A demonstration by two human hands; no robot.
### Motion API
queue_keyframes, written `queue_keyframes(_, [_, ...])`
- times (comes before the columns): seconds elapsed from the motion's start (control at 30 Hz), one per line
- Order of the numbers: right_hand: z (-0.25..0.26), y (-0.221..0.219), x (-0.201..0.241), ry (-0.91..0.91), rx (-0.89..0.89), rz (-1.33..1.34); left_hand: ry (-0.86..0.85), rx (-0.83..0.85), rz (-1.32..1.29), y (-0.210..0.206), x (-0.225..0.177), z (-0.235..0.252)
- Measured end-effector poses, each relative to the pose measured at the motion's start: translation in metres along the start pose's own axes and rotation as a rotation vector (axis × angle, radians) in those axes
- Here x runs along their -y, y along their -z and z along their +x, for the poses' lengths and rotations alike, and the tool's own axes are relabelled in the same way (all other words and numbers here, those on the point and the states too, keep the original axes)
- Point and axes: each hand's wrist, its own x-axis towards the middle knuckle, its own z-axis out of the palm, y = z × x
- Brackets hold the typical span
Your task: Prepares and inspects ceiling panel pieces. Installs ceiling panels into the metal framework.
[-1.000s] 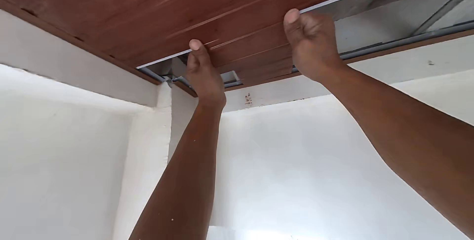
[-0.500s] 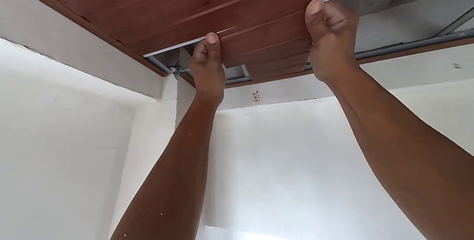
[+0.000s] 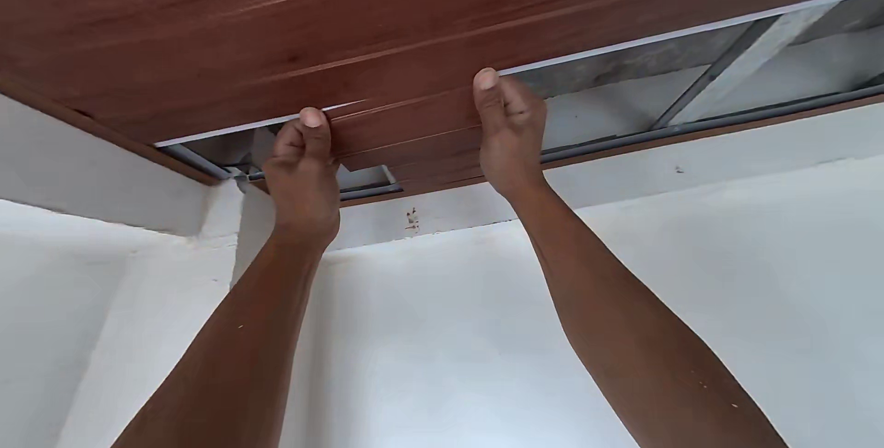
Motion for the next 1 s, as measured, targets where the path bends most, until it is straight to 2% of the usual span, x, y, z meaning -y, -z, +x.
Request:
queue_keyframes(0.47, [0.003,0.014,0.007,-0.011,0.096,-0.008,0.013,0.095,0.045,0.009,-0.008,0.000])
queue_keyframes(0.7, [0.003,0.010,0.003,-0.031,0.083,-0.015,0.107,0.042,-0.055,0.001,-0.016,-0.005])
queue_keyframes(0.9, [0.000,0.010,0.010,-0.048,0.076,-0.066,0.135,-0.016,-0.021,-0.001,-0.017,-0.006])
queue_keyframes(1.0, [0.000,0.009,0.009,-0.038,0.064,-0.058,0.136,0.011,0.005,0.002,-0.020,-0.005])
